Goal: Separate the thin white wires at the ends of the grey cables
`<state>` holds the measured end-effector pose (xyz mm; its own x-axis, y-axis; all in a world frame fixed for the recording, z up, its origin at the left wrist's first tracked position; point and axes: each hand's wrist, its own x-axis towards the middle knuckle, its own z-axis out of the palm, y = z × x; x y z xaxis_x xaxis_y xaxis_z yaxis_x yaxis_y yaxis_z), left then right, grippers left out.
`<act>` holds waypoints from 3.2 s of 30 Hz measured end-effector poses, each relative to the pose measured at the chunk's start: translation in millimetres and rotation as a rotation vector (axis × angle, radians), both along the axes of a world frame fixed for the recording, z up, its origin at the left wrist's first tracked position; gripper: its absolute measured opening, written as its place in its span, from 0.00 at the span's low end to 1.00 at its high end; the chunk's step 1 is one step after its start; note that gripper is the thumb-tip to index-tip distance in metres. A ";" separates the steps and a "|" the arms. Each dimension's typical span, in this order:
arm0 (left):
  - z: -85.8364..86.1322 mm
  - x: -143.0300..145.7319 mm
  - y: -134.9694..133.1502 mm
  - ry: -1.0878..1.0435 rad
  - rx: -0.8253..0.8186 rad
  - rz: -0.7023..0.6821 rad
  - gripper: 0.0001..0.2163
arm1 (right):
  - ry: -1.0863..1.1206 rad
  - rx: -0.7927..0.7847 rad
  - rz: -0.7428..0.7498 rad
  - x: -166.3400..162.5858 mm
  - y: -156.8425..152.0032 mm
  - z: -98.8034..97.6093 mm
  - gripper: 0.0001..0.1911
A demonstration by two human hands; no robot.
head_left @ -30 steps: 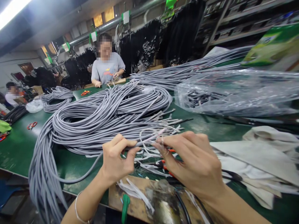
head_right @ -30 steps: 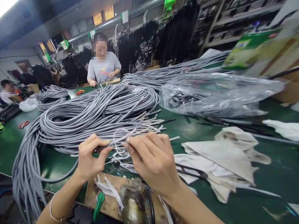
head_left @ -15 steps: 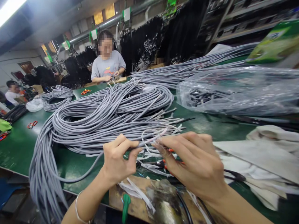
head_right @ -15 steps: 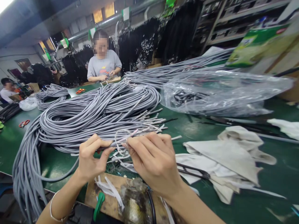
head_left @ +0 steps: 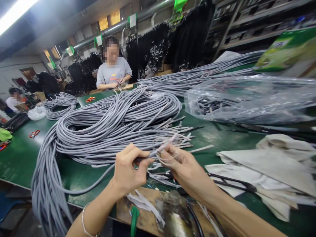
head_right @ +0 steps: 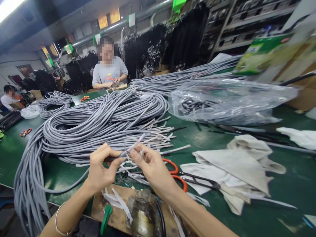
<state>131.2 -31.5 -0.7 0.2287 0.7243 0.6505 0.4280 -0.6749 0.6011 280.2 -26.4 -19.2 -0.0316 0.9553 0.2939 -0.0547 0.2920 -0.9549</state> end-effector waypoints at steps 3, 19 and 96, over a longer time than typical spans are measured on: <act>-1.5 1.4 0.2 0.057 0.074 0.025 0.05 | 0.183 -0.089 -0.009 1.4 0.3 2.2 0.26; -6.1 6.5 -1.7 0.033 -0.035 -0.012 0.07 | -0.007 0.013 -0.210 7.8 -1.7 12.7 0.25; -0.1 9.0 -4.2 -0.006 -0.286 -0.023 0.10 | -0.964 0.971 -0.566 21.7 -10.5 17.5 0.05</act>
